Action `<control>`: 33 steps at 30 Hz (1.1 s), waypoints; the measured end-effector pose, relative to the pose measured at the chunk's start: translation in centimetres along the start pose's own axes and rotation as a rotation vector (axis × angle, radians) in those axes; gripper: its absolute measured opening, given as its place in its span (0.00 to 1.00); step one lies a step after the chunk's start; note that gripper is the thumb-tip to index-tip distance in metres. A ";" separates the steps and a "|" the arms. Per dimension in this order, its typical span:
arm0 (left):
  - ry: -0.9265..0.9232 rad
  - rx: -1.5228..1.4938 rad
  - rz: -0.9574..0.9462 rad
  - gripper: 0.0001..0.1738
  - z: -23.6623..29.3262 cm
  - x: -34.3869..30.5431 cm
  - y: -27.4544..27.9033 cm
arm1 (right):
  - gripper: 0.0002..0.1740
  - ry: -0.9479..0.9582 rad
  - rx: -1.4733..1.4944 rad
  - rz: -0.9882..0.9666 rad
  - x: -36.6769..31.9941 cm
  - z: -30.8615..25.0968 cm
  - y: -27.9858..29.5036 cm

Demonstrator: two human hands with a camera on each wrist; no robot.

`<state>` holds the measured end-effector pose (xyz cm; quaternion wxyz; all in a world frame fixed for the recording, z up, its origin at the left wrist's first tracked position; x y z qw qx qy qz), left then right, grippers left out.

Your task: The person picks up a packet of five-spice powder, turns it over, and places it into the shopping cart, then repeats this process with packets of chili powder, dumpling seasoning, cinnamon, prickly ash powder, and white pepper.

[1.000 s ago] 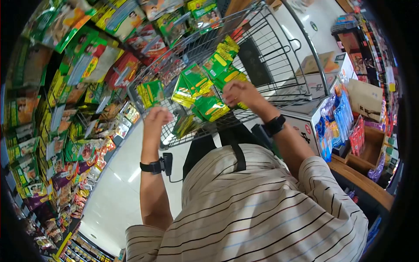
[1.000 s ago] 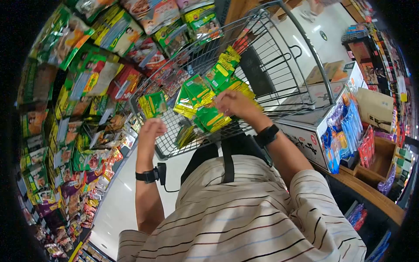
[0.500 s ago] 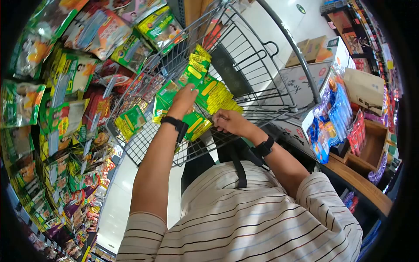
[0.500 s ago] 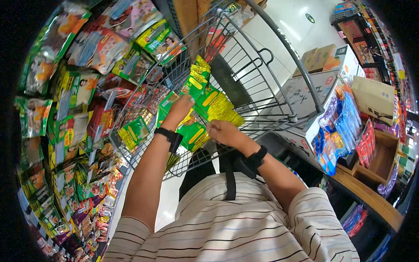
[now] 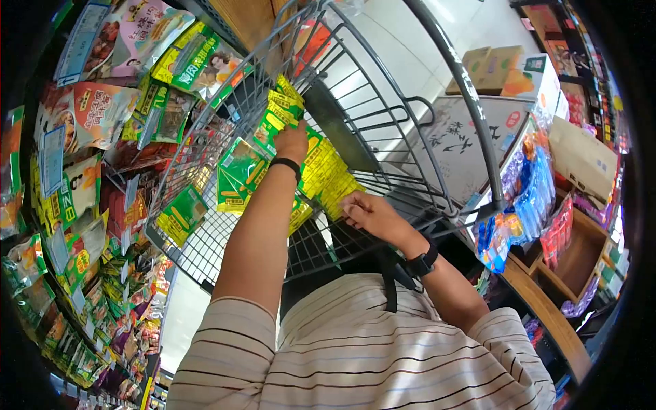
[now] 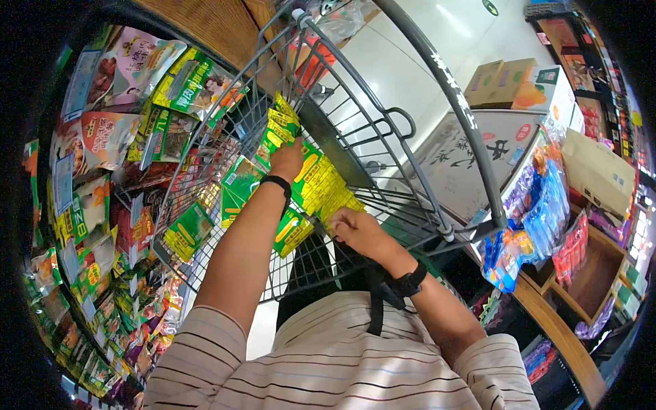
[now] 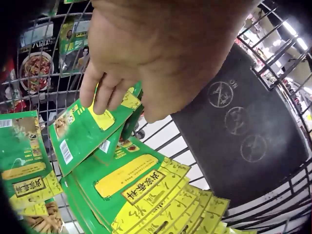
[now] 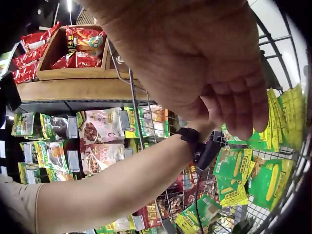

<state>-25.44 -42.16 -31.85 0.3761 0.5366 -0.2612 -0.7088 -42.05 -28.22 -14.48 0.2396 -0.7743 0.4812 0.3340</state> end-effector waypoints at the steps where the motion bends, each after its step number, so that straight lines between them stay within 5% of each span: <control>1: -0.007 0.033 -0.004 0.25 0.0 0.3 -0.1 | 0.11 -0.023 -0.025 -0.023 0.4 0.8 0.5; 7: -0.032 -0.159 0.046 0.16 -0.7 0.2 -0.2 | 0.08 0.057 0.020 0.010 2.2 1.0 1.6; 14: 0.124 -0.313 0.351 0.10 -6.7 -4.6 3.8 | 0.13 0.068 -0.091 -0.053 3.3 -0.8 0.2; 18: -0.160 -0.338 0.516 0.07 -7.2 -11.1 8.8 | 0.17 0.375 -0.335 0.111 3.4 -5.4 -0.8; 22: -0.278 -0.838 0.315 0.05 -5.4 -20.5 15.6 | 0.30 0.588 -0.182 0.126 1.6 -12.3 -3.2; 25: -0.265 -1.419 0.080 0.07 -4.4 -27.6 19.7 | 0.37 0.580 -0.124 0.020 1.4 -14.8 -5.8; 29: -0.463 -1.643 0.147 0.05 -7.1 -33.4 22.3 | 0.27 0.388 -0.086 -0.146 -1.9 -17.0 -10.8; 33: -0.418 -1.875 0.223 0.03 -11.8 -37.5 21.3 | 0.23 0.306 -0.033 -0.316 -3.3 -15.5 -16.2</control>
Point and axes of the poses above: each hand's wrist, its own x-axis towards the middle knuckle, its own y-axis out of the back of the hand, z = x × y, the point moved 7 cm from there along x, towards the middle knuckle, and after that the axes turned 2 degrees about -x, right-handed, at the moved point
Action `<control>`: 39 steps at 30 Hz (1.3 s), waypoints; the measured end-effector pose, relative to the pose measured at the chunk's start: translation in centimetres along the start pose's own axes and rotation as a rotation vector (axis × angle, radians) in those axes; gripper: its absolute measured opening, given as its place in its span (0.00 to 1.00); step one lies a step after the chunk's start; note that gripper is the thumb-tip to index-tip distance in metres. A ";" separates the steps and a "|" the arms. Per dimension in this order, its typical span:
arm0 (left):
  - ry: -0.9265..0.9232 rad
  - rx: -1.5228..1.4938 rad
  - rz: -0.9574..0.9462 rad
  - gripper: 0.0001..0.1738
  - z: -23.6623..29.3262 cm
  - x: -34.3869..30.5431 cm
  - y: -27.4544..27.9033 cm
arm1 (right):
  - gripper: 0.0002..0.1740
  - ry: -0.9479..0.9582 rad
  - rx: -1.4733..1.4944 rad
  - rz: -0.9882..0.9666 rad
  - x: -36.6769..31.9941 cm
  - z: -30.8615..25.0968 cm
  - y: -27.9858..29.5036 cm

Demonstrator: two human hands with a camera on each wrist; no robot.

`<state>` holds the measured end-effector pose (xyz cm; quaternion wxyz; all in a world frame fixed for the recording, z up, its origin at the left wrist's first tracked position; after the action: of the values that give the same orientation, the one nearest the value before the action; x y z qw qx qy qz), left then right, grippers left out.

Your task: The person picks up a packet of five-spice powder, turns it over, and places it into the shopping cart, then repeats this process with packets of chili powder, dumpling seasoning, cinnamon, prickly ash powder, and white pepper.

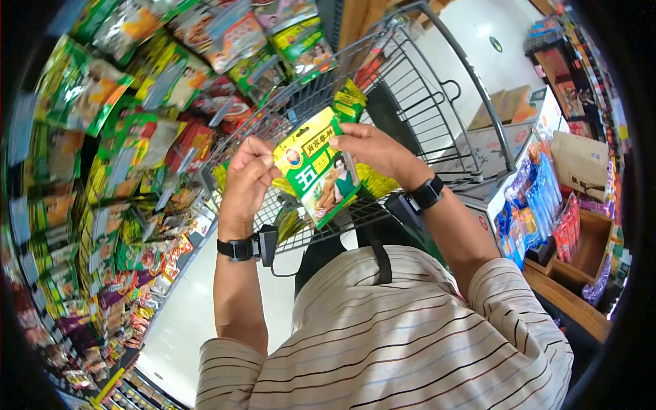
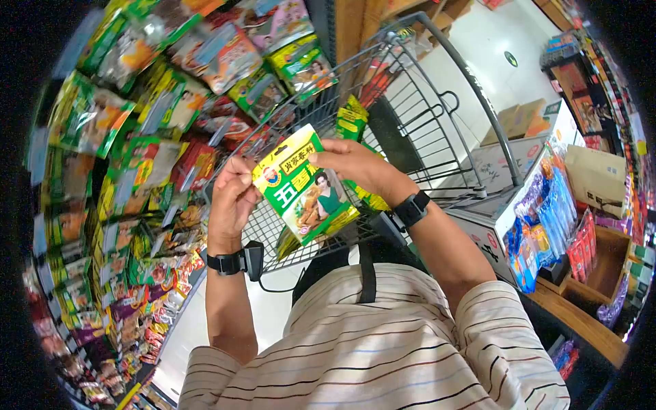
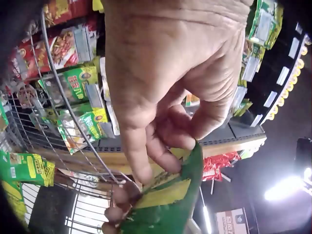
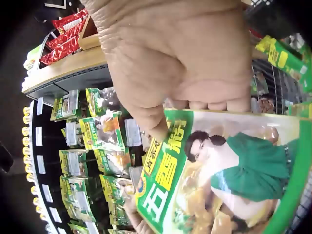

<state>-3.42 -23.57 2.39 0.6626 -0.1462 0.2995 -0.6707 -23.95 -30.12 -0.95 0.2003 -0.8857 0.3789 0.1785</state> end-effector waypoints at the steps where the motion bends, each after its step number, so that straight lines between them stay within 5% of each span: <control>1: -0.018 -0.037 0.020 0.03 0.4 -1.2 0.8 | 0.23 0.012 -0.020 -0.012 -0.4 -0.4 -1.6; 2: -0.036 -0.075 0.040 0.04 0.8 -2.3 1.6 | 0.21 0.068 0.151 -0.035 -1.0 -1.2 -3.6; 8: -0.110 0.030 0.217 0.20 2.7 -8.7 3.1 | 0.22 0.149 0.105 -0.027 -0.8 -2.1 -9.0; 16: 0.005 0.251 0.318 0.22 1.0 -15.1 4.7 | 0.20 0.157 0.100 -0.046 -0.3 -3.2 -14.5; 31: -0.219 0.128 0.356 0.18 4.0 -17.4 5.3 | 0.17 0.242 -0.067 -0.217 -1.4 -5.7 -19.5; 39: -0.341 0.306 0.425 0.20 5.7 -16.7 4.2 | 0.17 0.356 -0.050 -0.077 -2.9 -7.5 -18.2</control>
<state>4.62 -8.18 7.68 0.8430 -0.0890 0.1035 -0.5203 -11.09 -20.51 10.85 0.1149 -0.9219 0.3695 0.0205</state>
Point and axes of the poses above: each hand's wrist, its own x-axis towards the middle knuckle, its own y-axis out of the back of the hand, z = x × y, the point moved 7 cm from there along x, towards the middle knuckle, and after that the axes turned 2 degrees about -x, right-handed, at the moved point
